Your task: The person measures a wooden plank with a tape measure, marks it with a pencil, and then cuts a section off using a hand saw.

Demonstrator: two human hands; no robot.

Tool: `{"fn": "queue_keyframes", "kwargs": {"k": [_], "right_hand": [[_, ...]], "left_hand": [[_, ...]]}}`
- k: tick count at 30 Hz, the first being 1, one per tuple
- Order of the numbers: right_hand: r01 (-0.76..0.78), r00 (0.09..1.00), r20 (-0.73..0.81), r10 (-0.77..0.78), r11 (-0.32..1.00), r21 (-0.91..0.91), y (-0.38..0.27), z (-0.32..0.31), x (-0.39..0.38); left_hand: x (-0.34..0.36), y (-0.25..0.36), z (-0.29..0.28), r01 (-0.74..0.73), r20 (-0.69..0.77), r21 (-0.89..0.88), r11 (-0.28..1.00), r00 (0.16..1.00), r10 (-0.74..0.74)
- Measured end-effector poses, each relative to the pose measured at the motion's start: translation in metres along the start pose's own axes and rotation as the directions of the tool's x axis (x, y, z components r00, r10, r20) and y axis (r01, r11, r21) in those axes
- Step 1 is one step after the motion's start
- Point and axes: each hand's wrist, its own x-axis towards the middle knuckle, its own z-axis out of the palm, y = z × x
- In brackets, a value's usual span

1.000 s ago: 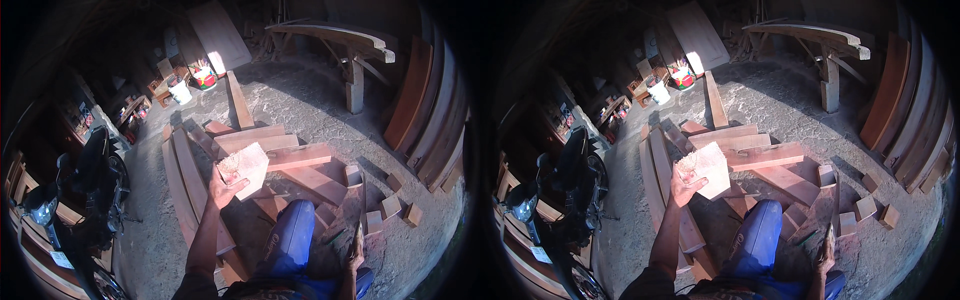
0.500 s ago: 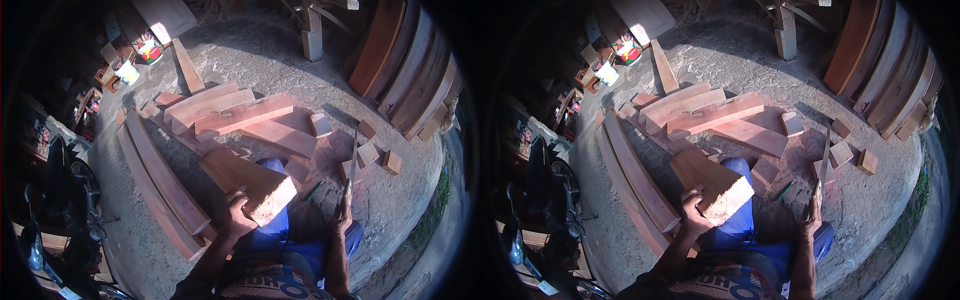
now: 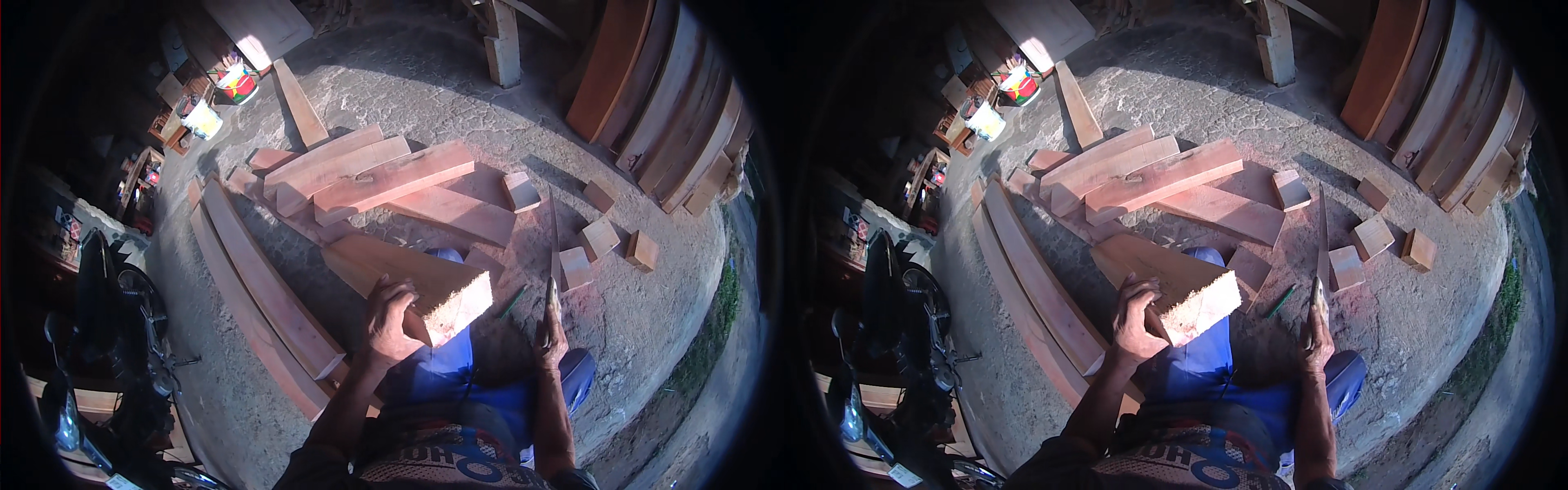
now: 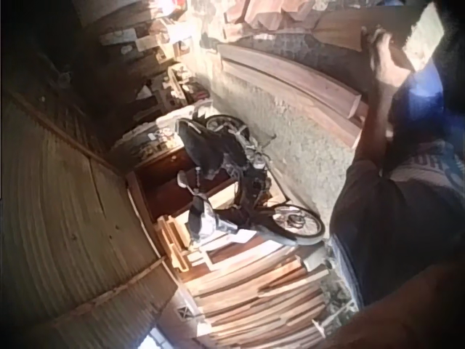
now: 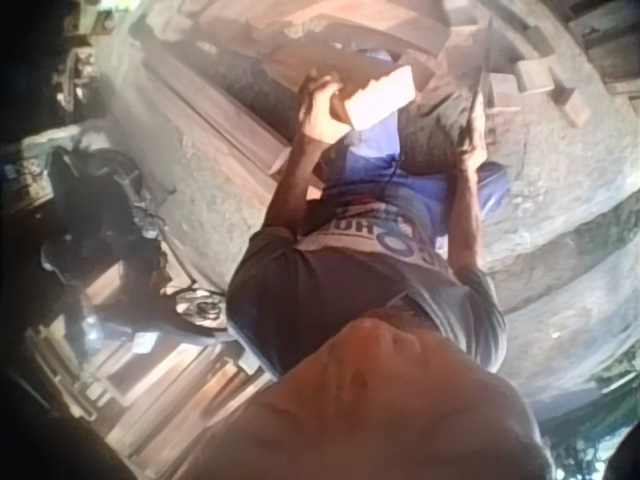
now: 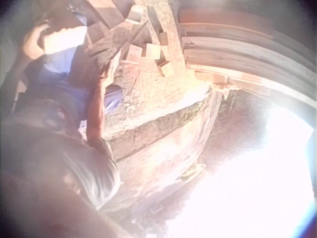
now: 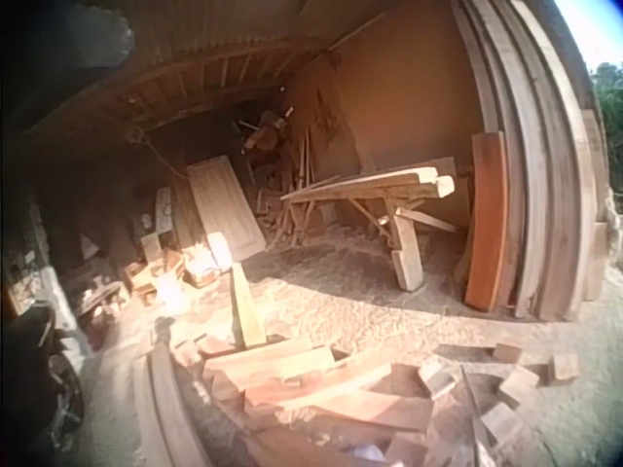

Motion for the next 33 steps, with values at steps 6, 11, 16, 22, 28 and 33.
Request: {"fn": "queue_keyframes", "kwargs": {"k": [6, 11, 16, 22, 28, 33], "right_hand": [[-0.065, 0.996, 0.056, 0.063, 0.997, 0.041, -0.005, -0.002, 0.002], [-0.093, 0.995, 0.052, 0.090, 0.994, 0.064, -0.005, -0.003, 0.005], [-0.044, 0.999, -0.014, 0.045, 0.994, 0.096, -0.001, -0.003, 0.006], [-0.123, 0.992, 0.024, 0.121, 0.986, 0.112, 0.001, -0.006, 0.006], [-0.108, 0.994, -0.010, 0.110, 0.989, 0.100, 0.002, -0.005, 0.006], [-0.107, 0.994, 0.006, 0.107, 0.990, 0.090, 0.005, 0.000, 0.006]], "left_hand": [[0.037, -0.004, -0.014, 0.034, 0.187, 0.043, 0.999, 0.981, -0.041], [0.048, -0.001, -0.013, 0.150, 0.265, -0.035, 0.988, 0.955, -0.135], [0.038, 0.000, -0.002, 0.195, 0.203, -0.159, 0.968, 0.966, -0.161], [0.035, -0.007, 0.022, 0.168, 0.106, -0.270, 0.948, 0.984, -0.144], [0.023, -0.010, 0.016, 0.158, 0.128, -0.123, 0.980, 0.982, -0.142], [-0.014, -0.003, 0.013, 0.048, 0.031, -0.035, 0.998, 0.998, -0.047]]}}
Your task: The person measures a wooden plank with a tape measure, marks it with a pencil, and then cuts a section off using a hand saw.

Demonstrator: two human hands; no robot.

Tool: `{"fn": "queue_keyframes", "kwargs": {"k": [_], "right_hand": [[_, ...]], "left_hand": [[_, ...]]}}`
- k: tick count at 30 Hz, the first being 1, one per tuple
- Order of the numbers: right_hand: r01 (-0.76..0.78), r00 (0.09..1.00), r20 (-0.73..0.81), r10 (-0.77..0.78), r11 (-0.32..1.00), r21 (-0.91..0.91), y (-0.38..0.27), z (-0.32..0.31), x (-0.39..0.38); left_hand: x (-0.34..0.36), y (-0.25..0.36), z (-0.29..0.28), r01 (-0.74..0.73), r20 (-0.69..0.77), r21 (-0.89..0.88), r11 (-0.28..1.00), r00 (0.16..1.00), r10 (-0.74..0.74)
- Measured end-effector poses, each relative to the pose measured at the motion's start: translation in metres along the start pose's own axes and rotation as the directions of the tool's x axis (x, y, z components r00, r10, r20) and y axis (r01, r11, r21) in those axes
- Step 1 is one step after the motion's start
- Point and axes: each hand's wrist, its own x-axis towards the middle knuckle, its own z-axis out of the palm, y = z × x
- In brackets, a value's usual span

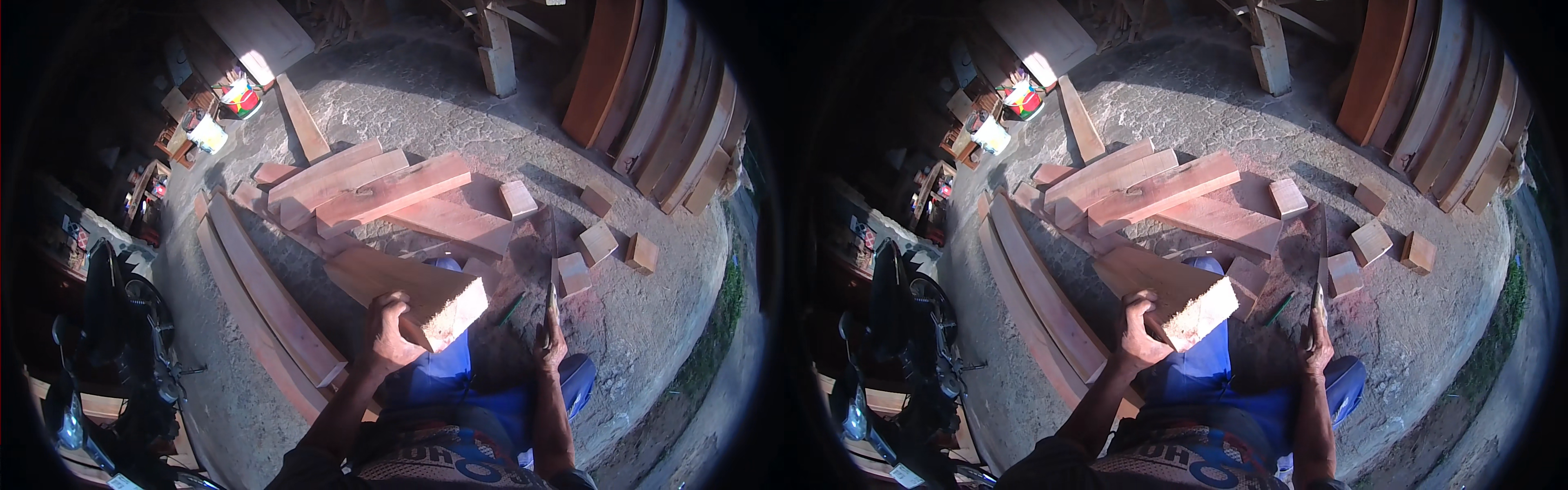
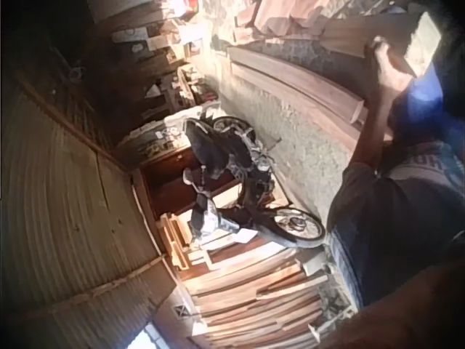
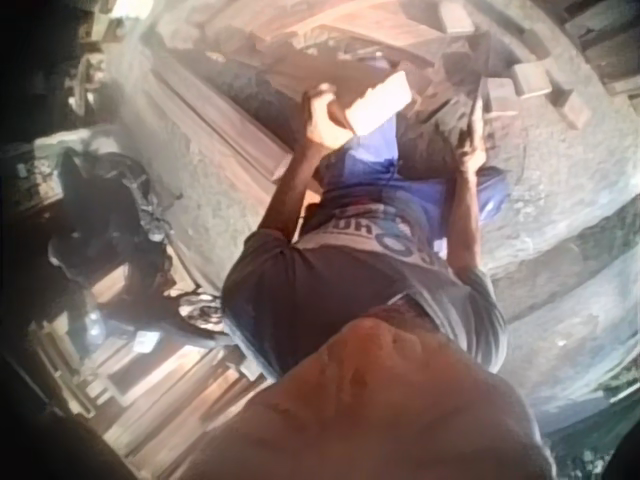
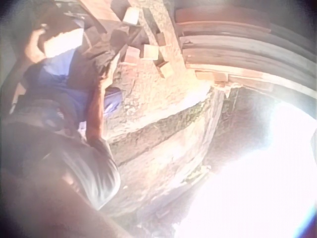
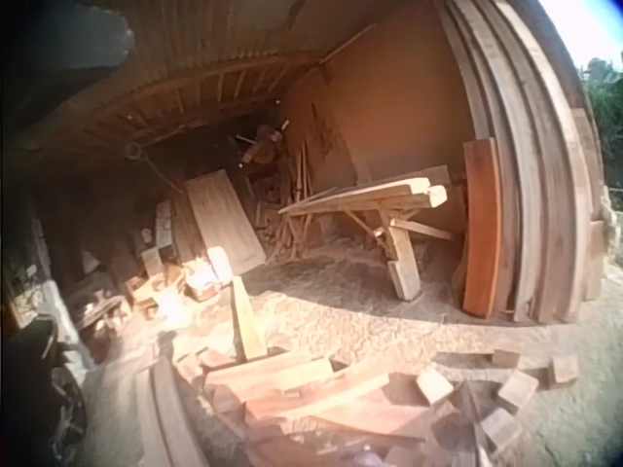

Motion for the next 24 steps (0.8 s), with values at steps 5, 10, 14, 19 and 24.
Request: {"fn": "queue_keyframes", "kwargs": {"k": [5, 10, 14, 19, 24], "right_hand": [[0.021, 1.000, -0.003, -0.021, 1.000, -0.018, 0.001, 0.003, -0.001], [-0.043, 0.999, 0.013, 0.042, 0.998, 0.039, -0.001, 0.003, -0.002], [-0.051, 0.999, 0.007, 0.051, 0.997, 0.060, -0.004, 0.003, -0.002], [-0.048, 0.999, 0.024, 0.046, 0.996, 0.075, -0.006, 0.003, -0.002], [-0.023, 1.000, 0.022, 0.021, 0.996, 0.084, -0.006, 0.002, -0.001]], "left_hand": [[-0.037, 0.012, 0.019, -0.032, -0.125, 0.025, 0.999, 0.991, 0.035], [-0.049, 0.015, 0.026, 0.062, -0.118, 0.009, 0.998, 0.991, -0.060], [-0.042, 0.012, 0.022, 0.070, -0.116, -0.045, 0.997, 0.990, -0.075], [-0.015, 0.001, 0.007, 0.082, 0.002, -0.084, 0.993, 0.997, -0.082], [0.030, -0.013, -0.012, 0.063, 0.142, -0.033, 0.997, 0.988, -0.058]]}}
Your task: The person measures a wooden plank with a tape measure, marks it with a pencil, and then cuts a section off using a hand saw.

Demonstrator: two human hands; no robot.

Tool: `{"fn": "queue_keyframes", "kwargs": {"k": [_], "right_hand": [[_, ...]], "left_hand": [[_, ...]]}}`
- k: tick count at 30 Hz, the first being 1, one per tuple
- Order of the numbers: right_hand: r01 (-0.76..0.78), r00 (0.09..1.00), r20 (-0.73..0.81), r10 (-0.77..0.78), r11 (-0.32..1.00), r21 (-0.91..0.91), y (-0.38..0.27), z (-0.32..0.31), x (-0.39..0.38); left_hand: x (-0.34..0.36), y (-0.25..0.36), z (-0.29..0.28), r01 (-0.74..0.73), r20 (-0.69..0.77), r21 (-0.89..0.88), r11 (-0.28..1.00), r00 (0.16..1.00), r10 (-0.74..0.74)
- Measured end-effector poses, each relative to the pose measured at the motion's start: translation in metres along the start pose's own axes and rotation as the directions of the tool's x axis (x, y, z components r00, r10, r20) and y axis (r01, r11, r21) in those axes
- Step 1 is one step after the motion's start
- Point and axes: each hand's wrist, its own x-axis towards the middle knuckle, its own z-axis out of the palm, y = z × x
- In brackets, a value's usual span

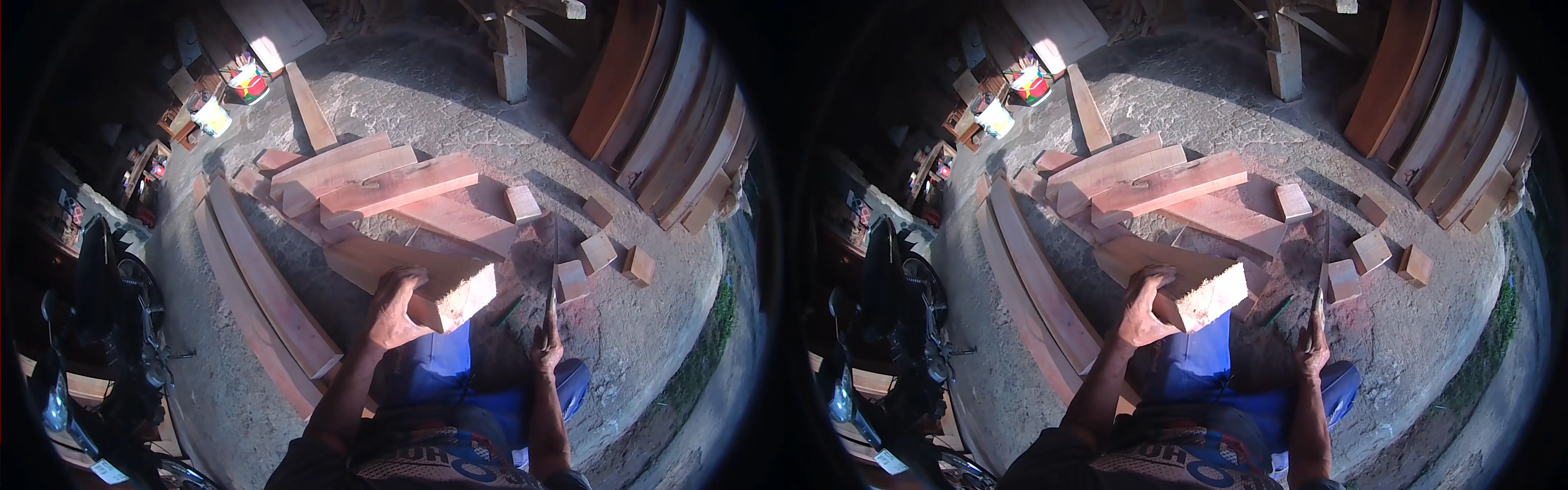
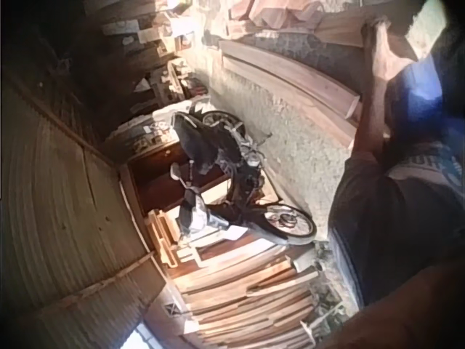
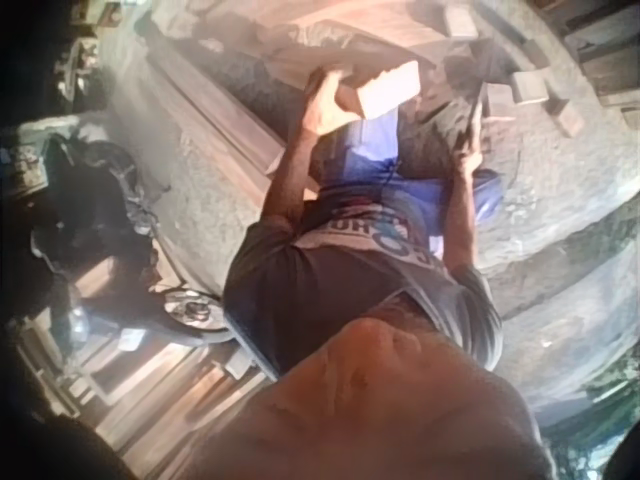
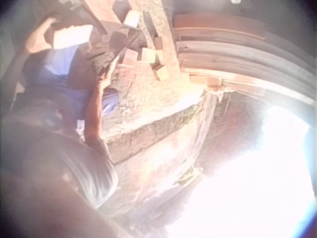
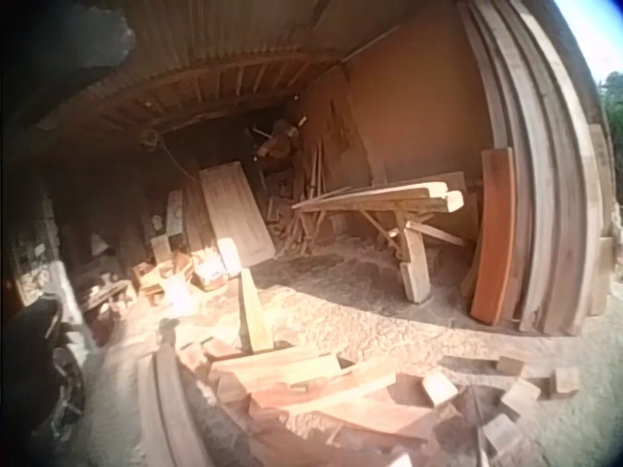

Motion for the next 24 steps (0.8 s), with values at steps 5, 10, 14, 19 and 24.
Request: {"fn": "queue_keyframes", "kwargs": {"k": [5, 10, 14, 19, 24], "right_hand": [[0.007, 1.000, 0.021, -0.008, 0.999, 0.046, 0.001, -0.002, 0.001], [-0.006, 1.000, -0.004, 0.007, 0.999, 0.043, 0.004, -0.001, 0.000], [0.034, 0.999, -0.006, -0.034, 0.997, 0.074, 0.007, -0.001, 0.000], [0.015, 1.000, -0.005, -0.015, 0.998, 0.061, 0.007, -0.001, 0.000], [-0.004, 1.000, -0.004, 0.004, 0.997, 0.083, 0.007, -0.001, -0.002]], "left_hand": [[0.035, -0.003, -0.011, 0.025, -0.025, 0.010, 1.000, 0.999, -0.025], [0.052, -0.015, -0.004, 0.284, 0.142, -0.333, 0.899, 0.958, -0.250], [0.069, -0.030, -0.001, 0.003, 0.099, -0.144, 0.990, 0.995, 0.011], [0.083, -0.032, 0.002, 0.015, 0.204, -0.170, 0.985, 0.979, 0.020], [0.095, -0.038, 0.003, 0.078, 0.268, -0.276, 0.958, 0.963, -0.001]]}}
